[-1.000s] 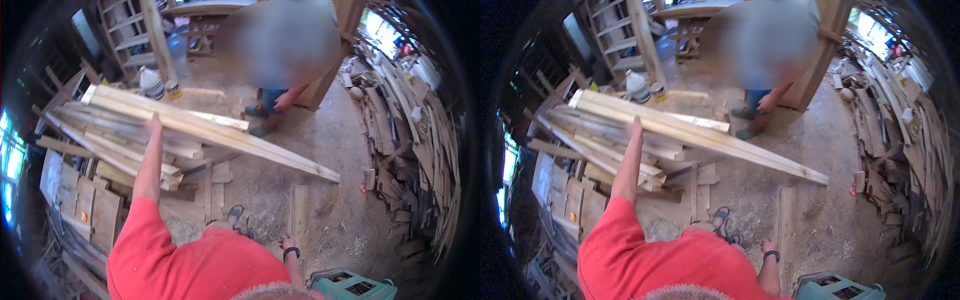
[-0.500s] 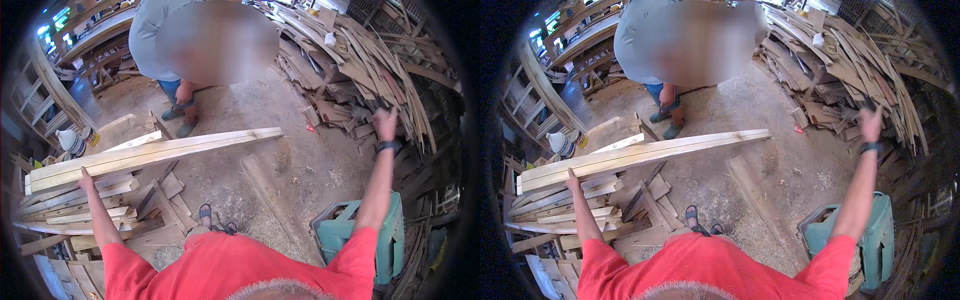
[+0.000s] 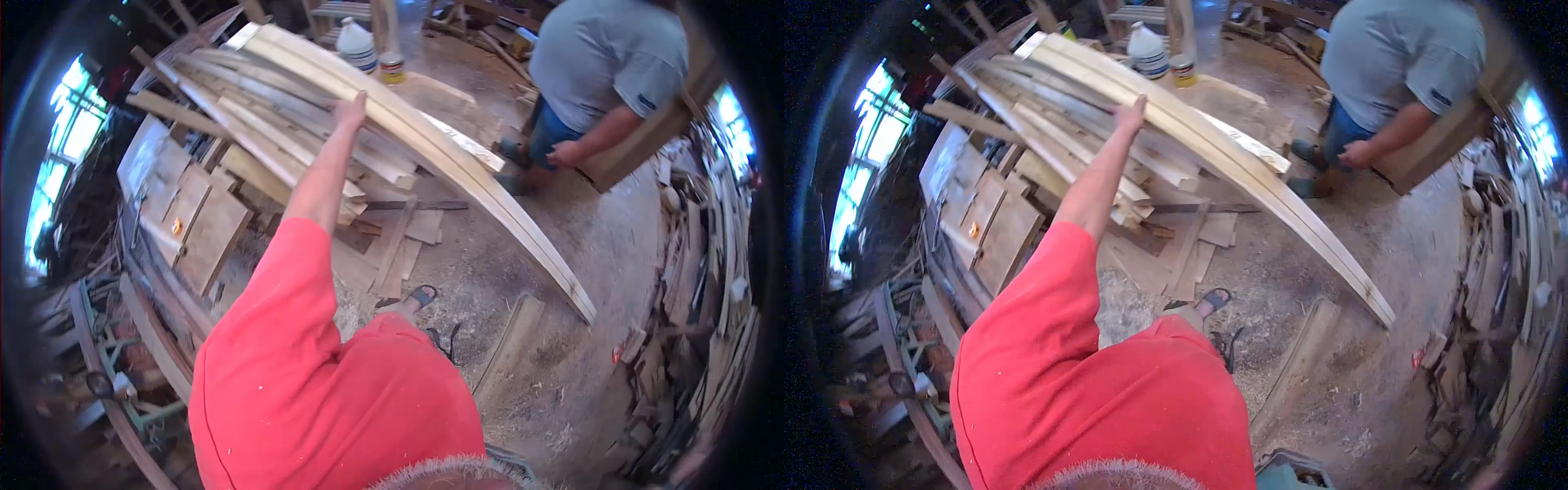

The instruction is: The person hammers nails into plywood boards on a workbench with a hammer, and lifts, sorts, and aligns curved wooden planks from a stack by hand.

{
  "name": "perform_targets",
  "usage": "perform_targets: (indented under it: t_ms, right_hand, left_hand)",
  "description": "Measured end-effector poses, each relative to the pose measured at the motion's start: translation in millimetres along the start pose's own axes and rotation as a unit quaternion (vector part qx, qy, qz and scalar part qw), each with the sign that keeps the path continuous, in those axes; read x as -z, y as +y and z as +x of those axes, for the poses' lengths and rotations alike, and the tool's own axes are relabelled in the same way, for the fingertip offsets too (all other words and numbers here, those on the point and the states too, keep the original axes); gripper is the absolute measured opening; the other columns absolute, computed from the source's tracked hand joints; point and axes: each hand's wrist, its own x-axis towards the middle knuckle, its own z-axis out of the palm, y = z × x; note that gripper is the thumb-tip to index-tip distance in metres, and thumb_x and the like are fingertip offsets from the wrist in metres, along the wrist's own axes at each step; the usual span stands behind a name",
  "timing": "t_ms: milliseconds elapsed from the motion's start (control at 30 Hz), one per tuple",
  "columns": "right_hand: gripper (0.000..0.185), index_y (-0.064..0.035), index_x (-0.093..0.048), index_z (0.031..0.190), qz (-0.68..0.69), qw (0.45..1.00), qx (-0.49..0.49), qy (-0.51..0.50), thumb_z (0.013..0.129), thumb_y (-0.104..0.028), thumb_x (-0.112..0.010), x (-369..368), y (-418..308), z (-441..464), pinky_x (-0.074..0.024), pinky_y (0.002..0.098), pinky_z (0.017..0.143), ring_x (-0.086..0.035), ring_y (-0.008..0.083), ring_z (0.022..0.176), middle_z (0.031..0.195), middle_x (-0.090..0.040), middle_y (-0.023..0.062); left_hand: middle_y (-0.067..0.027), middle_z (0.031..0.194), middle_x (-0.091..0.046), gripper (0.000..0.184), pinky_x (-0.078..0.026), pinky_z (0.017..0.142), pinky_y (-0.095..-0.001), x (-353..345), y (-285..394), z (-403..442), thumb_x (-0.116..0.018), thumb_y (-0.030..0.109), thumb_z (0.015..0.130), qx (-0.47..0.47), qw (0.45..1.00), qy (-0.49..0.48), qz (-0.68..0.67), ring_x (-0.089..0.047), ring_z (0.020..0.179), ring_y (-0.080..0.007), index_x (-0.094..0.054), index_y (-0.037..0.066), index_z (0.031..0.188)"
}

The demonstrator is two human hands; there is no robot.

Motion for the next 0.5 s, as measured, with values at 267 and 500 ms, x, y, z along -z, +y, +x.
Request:
perform_targets:
  t_ms: [267, 500]
  right_hand:
    - [0.040, -0.0089, -0.062, 0.117, -0.148, 0.655, -0.379, -0.637, 0.089, -0.036, -0.052, -201.4, 250.6, -423.8, -0.0524, 0.0432, 0.079, -0.064, 0.0252, 0.093, 0.111, -0.067, 0.0069]
    - [0.047, -0.0107, -0.051, 0.131, -0.089, 0.641, -0.469, -0.600, 0.090, -0.034, -0.055, -225.6, 138.2, -600.8, -0.0525, 0.0432, 0.082, -0.064, 0.0280, 0.102, 0.119, -0.064, 0.0124]
  left_hand:
    - [-0.0448, 0.145, -0.004, 0.127, -0.014, 0.118, -0.0390, 14.8, 30.4, -29.3, -0.070, 0.050, 0.080, 0.014, 0.999, -0.016, -0.036, -0.011, 0.141, -0.0469, 0.019, -0.023, 0.134]
    - [-0.0450, 0.143, -0.010, 0.125, -0.020, 0.116, -0.0388, 15.7, 32.9, -30.8, -0.069, 0.051, 0.081, -0.002, 1.000, -0.011, -0.013, -0.020, 0.138, -0.0465, 0.019, -0.022, 0.132]
